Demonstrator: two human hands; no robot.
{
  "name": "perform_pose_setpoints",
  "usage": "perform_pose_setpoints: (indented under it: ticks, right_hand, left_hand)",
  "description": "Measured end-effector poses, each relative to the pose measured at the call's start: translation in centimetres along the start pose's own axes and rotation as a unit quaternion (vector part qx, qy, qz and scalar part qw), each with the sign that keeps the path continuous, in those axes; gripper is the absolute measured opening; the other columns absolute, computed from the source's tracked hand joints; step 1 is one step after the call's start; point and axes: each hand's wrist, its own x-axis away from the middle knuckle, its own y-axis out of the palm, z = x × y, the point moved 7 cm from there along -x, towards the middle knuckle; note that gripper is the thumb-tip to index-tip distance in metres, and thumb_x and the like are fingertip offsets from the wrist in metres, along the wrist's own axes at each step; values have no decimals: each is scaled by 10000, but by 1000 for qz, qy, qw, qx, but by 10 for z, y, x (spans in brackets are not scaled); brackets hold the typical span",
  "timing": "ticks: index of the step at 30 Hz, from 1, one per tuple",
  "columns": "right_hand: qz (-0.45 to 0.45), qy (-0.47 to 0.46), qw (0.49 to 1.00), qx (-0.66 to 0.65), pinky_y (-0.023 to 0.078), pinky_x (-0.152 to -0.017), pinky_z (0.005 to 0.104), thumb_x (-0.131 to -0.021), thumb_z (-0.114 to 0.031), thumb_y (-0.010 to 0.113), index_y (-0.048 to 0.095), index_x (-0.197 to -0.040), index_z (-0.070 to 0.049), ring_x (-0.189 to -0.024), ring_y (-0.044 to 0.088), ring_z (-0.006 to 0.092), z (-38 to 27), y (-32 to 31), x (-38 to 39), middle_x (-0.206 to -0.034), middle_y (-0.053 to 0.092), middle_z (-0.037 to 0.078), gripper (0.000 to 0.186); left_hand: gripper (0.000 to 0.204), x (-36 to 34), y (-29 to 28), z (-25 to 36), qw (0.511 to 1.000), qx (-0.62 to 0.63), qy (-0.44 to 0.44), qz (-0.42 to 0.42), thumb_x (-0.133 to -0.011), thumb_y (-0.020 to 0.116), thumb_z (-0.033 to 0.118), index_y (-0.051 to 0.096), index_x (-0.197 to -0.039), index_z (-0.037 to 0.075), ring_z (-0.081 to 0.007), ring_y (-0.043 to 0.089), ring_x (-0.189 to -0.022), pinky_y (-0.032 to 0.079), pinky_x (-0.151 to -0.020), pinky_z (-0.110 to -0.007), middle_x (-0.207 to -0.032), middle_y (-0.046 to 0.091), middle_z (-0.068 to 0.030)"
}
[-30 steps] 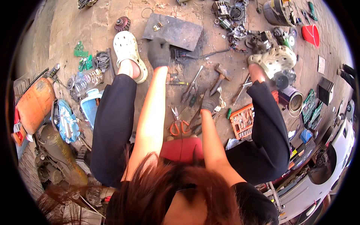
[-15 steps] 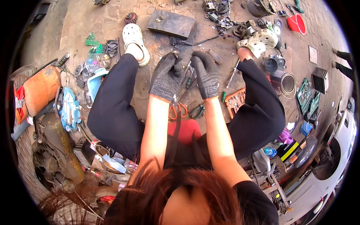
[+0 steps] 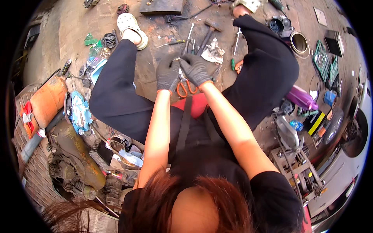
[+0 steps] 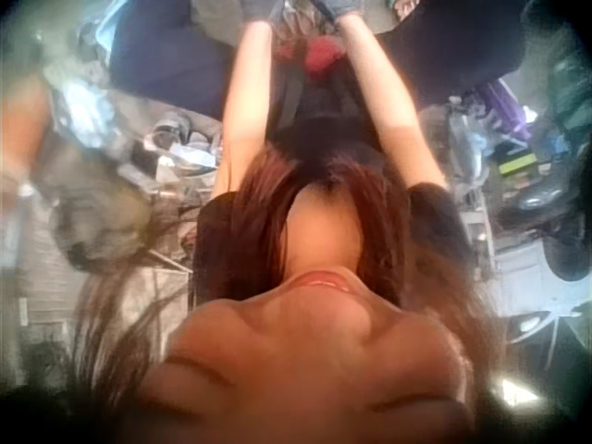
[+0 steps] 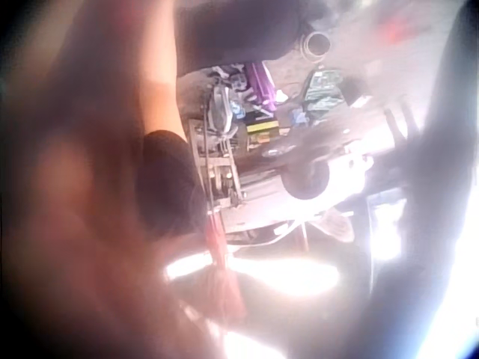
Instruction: The person sits on the floor and uses pliers and a screwdriver to disassemble and manipulate small electronic components. They repeatedly pick up parts, cut wires, and adjust pieces with tools.
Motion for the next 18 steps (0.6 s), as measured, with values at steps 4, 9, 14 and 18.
perform_pose_setpoints:
  ticks: [4,9,14,18]
  right_hand:
    - [-43,125,970,204,484,-832,420,-809,-357,589,686,-956,-67,-936,615,356,83,36,-1,-1018,645,192,339]
    - [6,175,966,189,477,-866,423,-799,-348,599,653,-1062,-99,-972,615,350,134,60,-32,-1034,651,171,366]
    - [10,288,911,295,508,-792,429,-802,-438,607,603,-1043,-28,-928,629,364,174,63,-69,-1000,639,228,476]
    - [-5,330,876,353,533,-725,436,-815,-427,589,627,-984,-60,-841,668,345,171,59,-83,-908,678,174,405]
  left_hand:
    - [278,28,32,-74,955,-172,-199,-137,-811,528,154,669,-1018,33,-296,645,-933,477,-826,-359,-982,659,-188]
    - [291,43,38,-135,936,-125,-323,-68,-808,519,187,678,-1012,55,-307,633,-966,473,-835,-362,-995,649,-199]
    - [173,37,46,-146,924,153,-344,73,-827,632,104,656,-956,-9,-155,623,-740,499,-679,-286,-855,671,-109]
    - [190,22,44,-109,825,361,-419,114,-839,632,69,633,-1013,-7,-103,575,-645,477,-569,-243,-829,641,-55]
